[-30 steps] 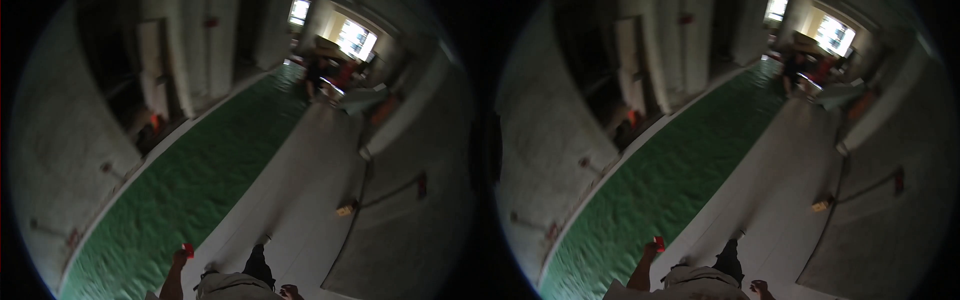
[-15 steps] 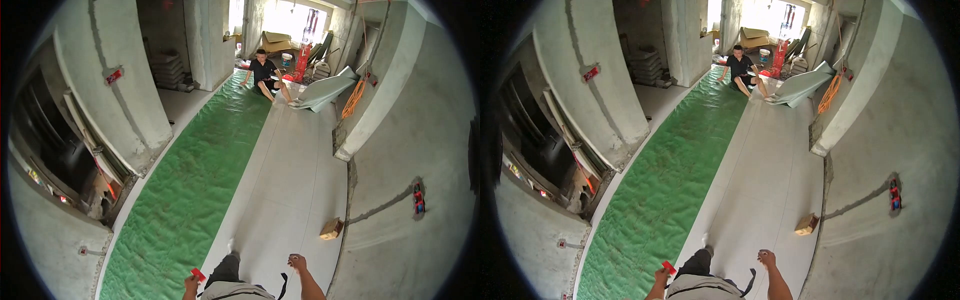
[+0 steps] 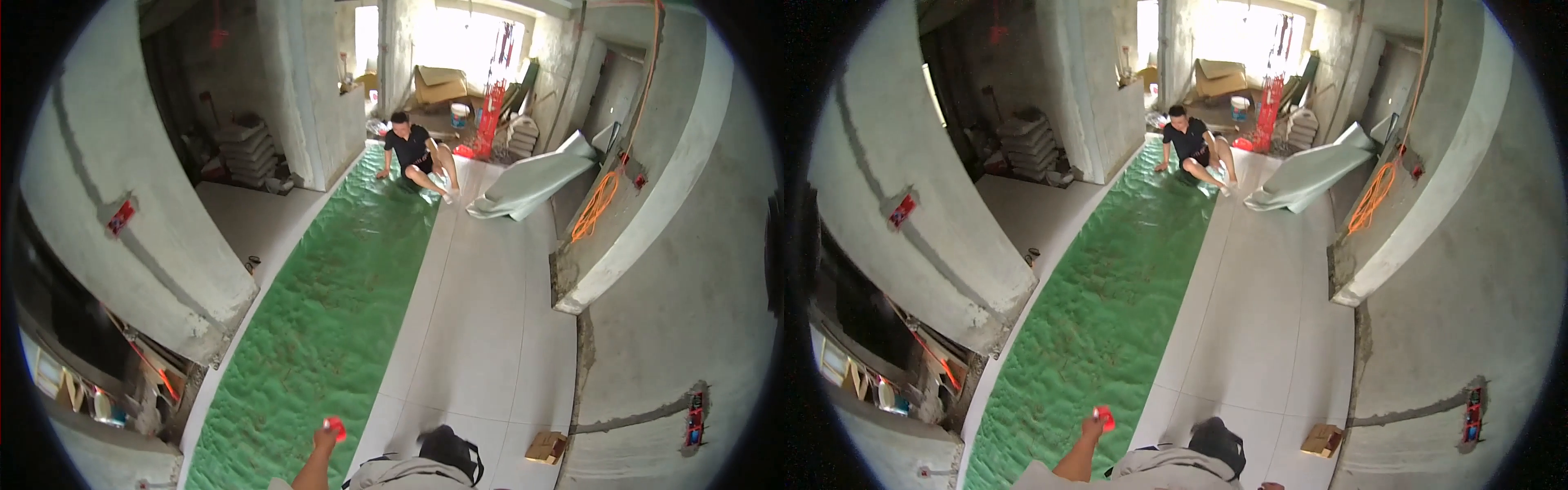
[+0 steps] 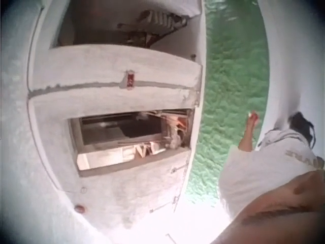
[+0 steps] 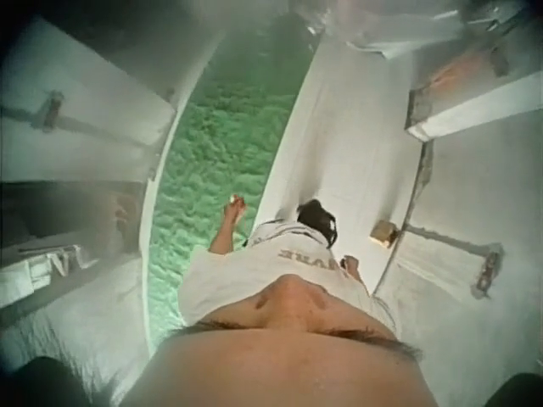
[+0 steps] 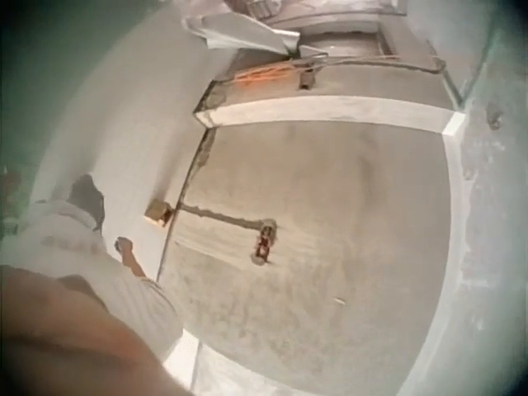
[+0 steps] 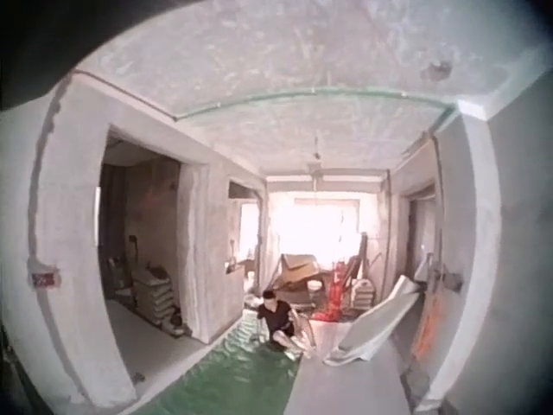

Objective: Applying and taping down a green protective film over newly installed floor tiles.

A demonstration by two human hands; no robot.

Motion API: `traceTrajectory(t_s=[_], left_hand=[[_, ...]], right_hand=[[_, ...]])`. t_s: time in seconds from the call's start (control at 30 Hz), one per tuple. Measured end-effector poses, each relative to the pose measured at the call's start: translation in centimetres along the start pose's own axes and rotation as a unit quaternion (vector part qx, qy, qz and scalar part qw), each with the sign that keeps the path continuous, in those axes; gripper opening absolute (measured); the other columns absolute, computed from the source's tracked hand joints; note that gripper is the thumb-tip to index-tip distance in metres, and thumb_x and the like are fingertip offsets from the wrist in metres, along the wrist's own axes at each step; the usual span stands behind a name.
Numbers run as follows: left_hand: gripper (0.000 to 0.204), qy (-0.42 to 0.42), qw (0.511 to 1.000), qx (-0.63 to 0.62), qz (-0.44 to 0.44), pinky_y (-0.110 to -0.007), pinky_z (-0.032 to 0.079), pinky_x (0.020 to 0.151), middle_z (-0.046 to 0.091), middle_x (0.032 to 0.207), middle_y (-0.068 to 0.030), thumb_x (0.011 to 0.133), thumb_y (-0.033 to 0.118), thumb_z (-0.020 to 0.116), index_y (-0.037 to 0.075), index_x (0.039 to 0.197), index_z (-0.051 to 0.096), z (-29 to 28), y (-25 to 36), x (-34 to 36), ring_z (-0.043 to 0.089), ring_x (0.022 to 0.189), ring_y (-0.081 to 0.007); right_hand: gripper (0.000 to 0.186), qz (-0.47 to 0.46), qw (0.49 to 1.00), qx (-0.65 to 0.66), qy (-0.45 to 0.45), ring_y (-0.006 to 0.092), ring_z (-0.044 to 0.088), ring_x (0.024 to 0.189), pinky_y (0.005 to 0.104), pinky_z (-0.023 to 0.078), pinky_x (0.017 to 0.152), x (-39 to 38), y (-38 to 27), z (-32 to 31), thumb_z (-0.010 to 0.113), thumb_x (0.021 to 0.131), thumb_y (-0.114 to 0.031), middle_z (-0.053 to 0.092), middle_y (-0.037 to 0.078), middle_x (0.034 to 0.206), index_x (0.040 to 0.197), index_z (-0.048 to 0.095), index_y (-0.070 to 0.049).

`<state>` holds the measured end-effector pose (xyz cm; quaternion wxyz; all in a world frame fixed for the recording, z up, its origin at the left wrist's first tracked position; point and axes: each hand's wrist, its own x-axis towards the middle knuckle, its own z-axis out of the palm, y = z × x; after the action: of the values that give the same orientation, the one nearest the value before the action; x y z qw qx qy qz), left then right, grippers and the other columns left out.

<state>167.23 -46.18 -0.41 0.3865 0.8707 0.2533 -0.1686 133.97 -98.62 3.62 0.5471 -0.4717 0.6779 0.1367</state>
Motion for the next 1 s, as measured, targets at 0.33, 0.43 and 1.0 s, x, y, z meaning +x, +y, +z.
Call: traceTrajectory(t_s=[0.33,0.43,1.0], left_hand=[[0.033,0.031,0.976,-0.192,0.092,-0.033,0.048,0.063,0.070,0.073,-0.0046,0.087,0.033,0.083,0.001,0.087,0.075,3.3,27.9,15.3,0.060,0.067,-0.0131],[0.034,0.003,0.995,-0.099,0.004,-0.036,0.052,0.066,0.073,0.076,-0.0092,0.083,0.032,0.084,0.000,0.094,0.078,6.2,26.2,15.7,0.067,0.069,-0.0172],[0.043,0.041,0.986,-0.141,-0.075,-0.043,0.057,0.078,0.077,0.095,-0.0198,0.084,0.036,0.079,0.000,0.107,0.076,16.5,50.0,39.8,0.075,0.085,-0.0287]], right_hand=[[0.013,-0.184,0.952,-0.157,-0.188,0.0246,0.071,0.066,0.0387,0.058,0.058,15.6,-32.8,15.2,0.072,0.083,-0.012,0.073,0.012,0.076,0.091,0.078,-0.004],[0.007,-0.249,0.943,-0.164,-0.148,0.0203,0.068,0.059,0.0340,0.055,0.050,14.4,-50.0,18.4,0.069,0.088,-0.005,0.071,0.011,0.073,0.085,0.074,-0.002],[0.013,-0.159,0.962,-0.192,-0.109,0.0222,0.071,0.064,0.0337,0.056,0.053,14.4,-87.8,28.7,0.070,0.091,-0.010,0.071,0.012,0.078,0.099,0.072,0.001]])
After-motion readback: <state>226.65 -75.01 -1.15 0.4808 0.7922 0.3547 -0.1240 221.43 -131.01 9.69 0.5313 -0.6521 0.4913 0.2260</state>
